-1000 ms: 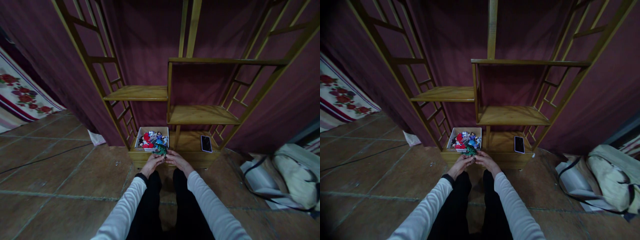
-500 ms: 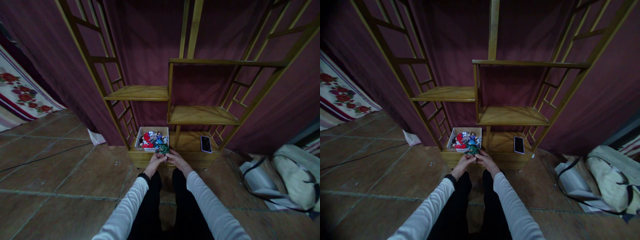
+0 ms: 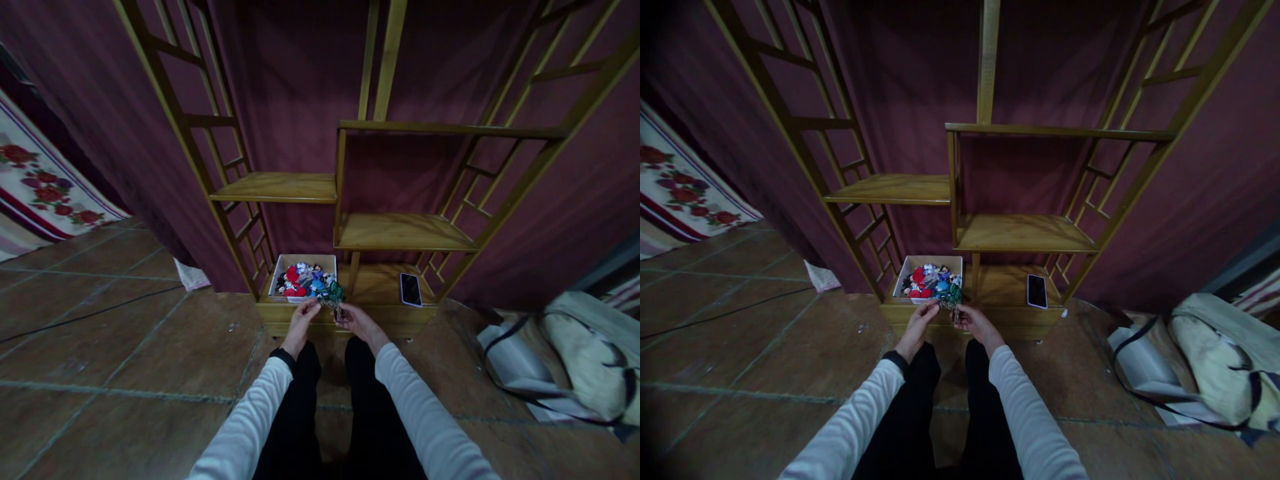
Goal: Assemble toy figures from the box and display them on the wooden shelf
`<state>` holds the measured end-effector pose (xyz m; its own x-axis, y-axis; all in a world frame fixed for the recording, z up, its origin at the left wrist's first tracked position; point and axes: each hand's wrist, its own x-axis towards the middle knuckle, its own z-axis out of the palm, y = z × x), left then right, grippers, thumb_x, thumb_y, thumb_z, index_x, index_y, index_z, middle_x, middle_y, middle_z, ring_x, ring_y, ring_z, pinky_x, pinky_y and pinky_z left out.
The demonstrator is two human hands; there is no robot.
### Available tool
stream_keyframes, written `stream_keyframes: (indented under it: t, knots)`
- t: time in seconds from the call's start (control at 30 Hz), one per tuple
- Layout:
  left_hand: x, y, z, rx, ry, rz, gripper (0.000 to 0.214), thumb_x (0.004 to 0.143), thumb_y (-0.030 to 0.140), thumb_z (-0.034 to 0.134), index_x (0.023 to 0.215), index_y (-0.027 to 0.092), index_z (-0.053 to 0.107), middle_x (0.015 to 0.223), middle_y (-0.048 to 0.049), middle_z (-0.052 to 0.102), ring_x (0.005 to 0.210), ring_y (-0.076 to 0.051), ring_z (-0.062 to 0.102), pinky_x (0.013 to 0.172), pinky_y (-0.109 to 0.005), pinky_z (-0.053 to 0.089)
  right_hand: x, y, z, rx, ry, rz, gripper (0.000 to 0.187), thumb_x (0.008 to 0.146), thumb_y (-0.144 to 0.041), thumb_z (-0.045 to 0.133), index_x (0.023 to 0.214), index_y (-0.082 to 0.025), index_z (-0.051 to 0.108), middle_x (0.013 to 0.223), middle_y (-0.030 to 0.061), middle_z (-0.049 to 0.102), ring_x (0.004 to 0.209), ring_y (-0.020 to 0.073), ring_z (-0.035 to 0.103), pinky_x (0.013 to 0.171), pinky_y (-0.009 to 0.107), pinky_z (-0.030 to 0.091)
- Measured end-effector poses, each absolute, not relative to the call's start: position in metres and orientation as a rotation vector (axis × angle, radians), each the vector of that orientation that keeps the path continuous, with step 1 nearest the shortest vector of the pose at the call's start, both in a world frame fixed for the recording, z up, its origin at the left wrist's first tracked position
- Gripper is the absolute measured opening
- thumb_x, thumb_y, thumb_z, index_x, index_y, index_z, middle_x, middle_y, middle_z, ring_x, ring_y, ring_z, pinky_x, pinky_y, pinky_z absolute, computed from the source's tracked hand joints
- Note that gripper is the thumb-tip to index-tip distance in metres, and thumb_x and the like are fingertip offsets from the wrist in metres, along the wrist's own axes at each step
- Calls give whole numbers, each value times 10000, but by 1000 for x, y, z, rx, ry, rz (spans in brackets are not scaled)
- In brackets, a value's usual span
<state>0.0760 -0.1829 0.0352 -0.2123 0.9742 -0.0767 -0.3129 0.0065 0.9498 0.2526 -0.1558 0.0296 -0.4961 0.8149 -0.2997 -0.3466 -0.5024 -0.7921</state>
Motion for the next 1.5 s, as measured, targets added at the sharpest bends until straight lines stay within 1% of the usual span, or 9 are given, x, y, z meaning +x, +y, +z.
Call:
stream_keyframes:
  t: [0.27,0.43,0.57,0.77,0.87,1.0,1.1,1.27,1.5]
  knots:
    - [79,-188,37,938,1064,1298,332,596,352,734,842,144,654,781,-56,677,701,-147,595,608,-229,408,250,-156,27,-905,-938,2045,262,749,-388,597,874,-161,637,806,54,664,637,117,602,627,254,508]
    - [82,-186,33,951,1109,1402,306,544,273,762,786,155,617,769,-29,666,718,-138,589,710,-251,423,246,-153,22,-909,-881,1942,295,682,-347,676,923,-198,597,805,17,643,682,144,625,724,348,525]
    - [85,-185,32,977,1154,1476,278,541,238,755,754,166,592,742,-15,650,715,-141,579,739,-261,420,245,-154,19,-891,-854,1879,325,595,-234,738,872,-207,570,828,-9,623,721,141,624,793,376,510]
    - [89,-191,32,1200,1299,1467,234,629,296,697,784,172,572,739,-21,628,695,-144,563,692,-250,418,244,-157,19,-870,-858,1814,341,568,-220,743,858,-203,565,854,-7,610,790,140,606,827,358,495]
    - [90,-198,33,1427,1544,1391,236,684,360,642,814,175,573,749,-21,614,678,-148,551,677,-262,412,243,-158,20,-869,-878,1796,355,565,-245,749,872,-203,576,890,2,616,817,149,605,831,350,489]
    - [89,-207,37,1776,1845,1239,249,762,408,552,869,183,562,815,-43,604,761,-181,560,685,-282,405,243,-159,20,-866,-913,1790,360,560,-271,757,875,-209,593,935,7,625,809,160,617,812,356,490]
    - [88,-211,39,1996,1916,1147,249,808,412,498,900,187,550,812,-57,601,769,-188,564,663,-276,399,243,-159,18,-870,-912,1776,366,551,-274,764,873,-214,600,965,10,632,823,168,621,799,349,495]
    - [91,-216,43,2265,1995,1004,256,859,396,420,889,179,554,784,-73,599,750,-197,552,673,-292,384,244,-156,15,-878,-949,1743,364,545,-288,763,868,-218,610,1037,20,631,952,192,591,829,337,481]
    - [93,-222,51,2480,1969,964,264,868,355,418,819,152,579,761,-96,611,750,-209,550,685,-316,371,250,-152,11,-899,-1014,1720,379,514,-263,768,861,-191,634,998,42,649,948,207,583,844,362,463]
